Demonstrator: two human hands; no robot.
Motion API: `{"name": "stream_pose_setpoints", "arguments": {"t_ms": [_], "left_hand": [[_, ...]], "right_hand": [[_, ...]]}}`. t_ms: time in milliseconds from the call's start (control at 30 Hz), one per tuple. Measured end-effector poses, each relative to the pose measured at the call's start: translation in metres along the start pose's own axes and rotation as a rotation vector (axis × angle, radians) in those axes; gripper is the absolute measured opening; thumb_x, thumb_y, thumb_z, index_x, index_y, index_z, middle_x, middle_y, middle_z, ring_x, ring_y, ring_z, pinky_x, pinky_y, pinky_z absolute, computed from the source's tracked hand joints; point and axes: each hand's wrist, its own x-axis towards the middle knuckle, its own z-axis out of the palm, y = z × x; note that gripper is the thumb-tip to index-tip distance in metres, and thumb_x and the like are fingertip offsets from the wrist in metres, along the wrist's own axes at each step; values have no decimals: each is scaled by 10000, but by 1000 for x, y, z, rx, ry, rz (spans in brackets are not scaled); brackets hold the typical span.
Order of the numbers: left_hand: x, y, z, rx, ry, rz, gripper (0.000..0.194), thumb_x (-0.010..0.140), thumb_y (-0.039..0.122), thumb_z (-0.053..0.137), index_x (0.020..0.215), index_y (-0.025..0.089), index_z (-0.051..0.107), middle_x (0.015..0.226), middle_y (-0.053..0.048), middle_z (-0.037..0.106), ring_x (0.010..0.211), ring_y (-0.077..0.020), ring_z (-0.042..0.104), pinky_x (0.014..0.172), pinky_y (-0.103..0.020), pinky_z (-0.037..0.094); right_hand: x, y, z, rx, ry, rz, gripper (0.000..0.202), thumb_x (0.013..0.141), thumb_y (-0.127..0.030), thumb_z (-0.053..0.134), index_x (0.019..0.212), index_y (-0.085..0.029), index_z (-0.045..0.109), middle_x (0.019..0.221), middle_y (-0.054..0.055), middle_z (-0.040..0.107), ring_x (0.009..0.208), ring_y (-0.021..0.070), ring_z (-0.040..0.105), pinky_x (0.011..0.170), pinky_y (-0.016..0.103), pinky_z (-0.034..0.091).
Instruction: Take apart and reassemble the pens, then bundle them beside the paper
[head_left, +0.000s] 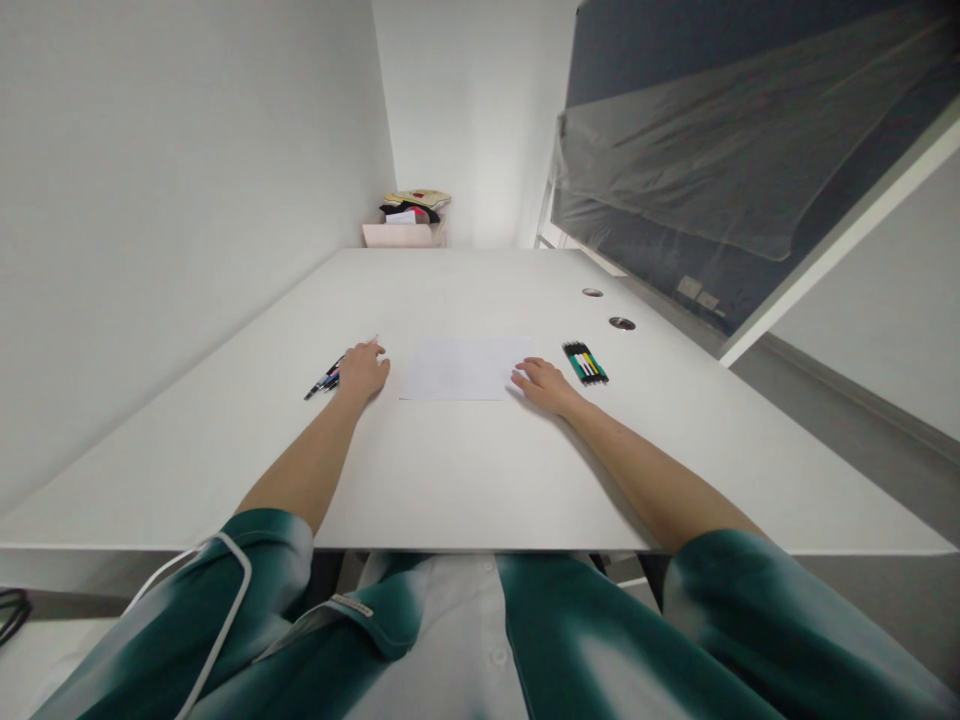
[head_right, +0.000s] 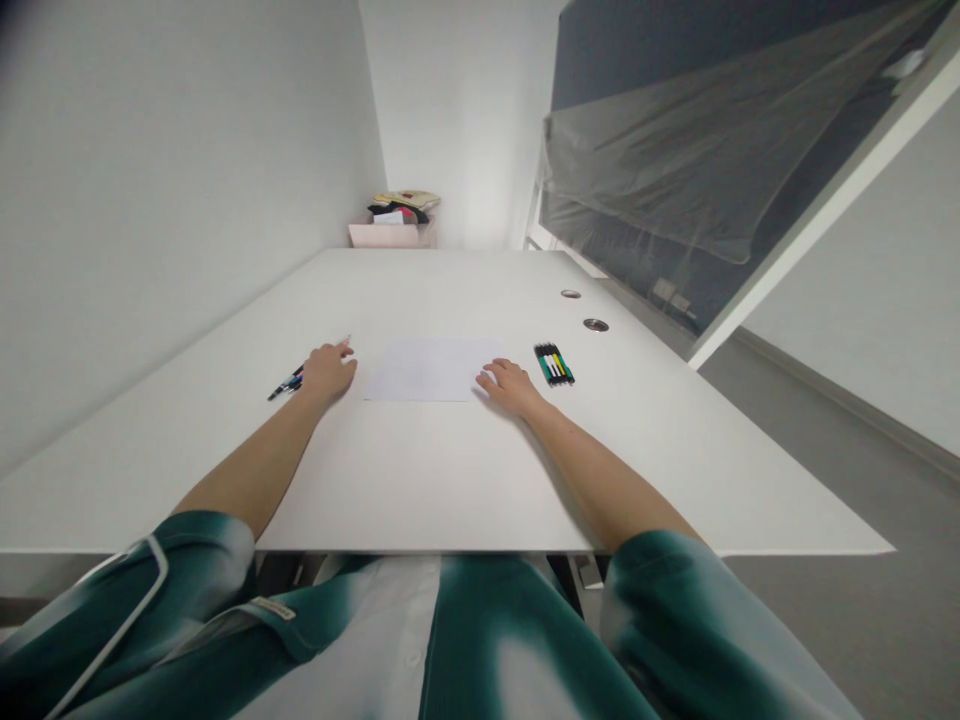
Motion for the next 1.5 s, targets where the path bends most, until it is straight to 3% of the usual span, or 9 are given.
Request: {"name": "stream_pose_setpoints", "arguments": {"t_ms": [167,567,800,967,1067,1233,1300,1367,1500], "left_hand": [[-3,-15,-8,140,-33,-153,395,836,351,498,1116,100,619,1210,-246,560,1162,-395,484,928,-524,417],[-2,-19,-16,172,-54,-234,367,841,270,446,1097,132,670,1178,-215,592,1136,-363,504,932,-465,396],[-1,-18,-16,97,28,-216,284,800,310,527,949,134,693,1118,-213,627,1108,-380,531,905,-480,415],[1,-2,-17,-254,133,-276,188,738,294,592,865,172,658,927,-140,686,936,-309,613,809,-413,449],[0,15,-15,-567,167,-184,206,677,232,597,873,175,626,788,-57,677,782,-216,622,743,-325,454],[-8,44,-9,-1050,-10,-40,545,639,190,533,1184,165,520,529,61,554,499,-132,504,537,-240,381],[-14,54,-9,-1165,-92,2,520,638,201,520,1156,156,537,538,53,570,466,-120,485,507,-237,372],[-20,64,-11,-1250,-144,6,484,637,205,531,1117,149,536,550,47,582,475,-122,514,515,-244,399],[-30,80,-11,-1346,-168,-101,503,643,173,577,1122,169,423,605,35,636,508,-132,580,526,-243,435]], "right_hand": [[0,1,0,45,36,-9,493,952,-458,412,1323,-161,544,1393,161,509,1285,285,469,1067,423,365],[7,15,14,98,117,-49,458,937,-474,436,1252,-188,606,1337,148,558,1245,295,501,1057,446,379],[7,16,14,117,125,-47,453,931,-472,449,1235,-182,618,1340,159,552,1243,300,502,1060,452,374],[8,20,17,155,159,-75,437,920,-469,472,1236,-201,612,1319,147,571,1229,300,507,1056,462,377],[8,21,18,172,171,-90,421,911,-460,491,1217,-202,622,1294,146,585,1208,299,522,1043,465,390],[6,13,9,230,244,-162,370,881,-421,527,1135,-184,656,1238,152,613,1164,286,548,1001,450,425],[4,6,2,284,274,-213,317,866,-388,542,1077,-189,671,1155,132,656,1104,269,580,966,428,445],[0,-4,-5,358,273,-195,282,865,-369,537,1030,-187,676,969,100,702,921,236,632,844,386,488],[-13,-33,-10,496,147,-270,272,866,-376,538,1009,-182,666,734,31,679,671,166,602,680,306,473]]}}
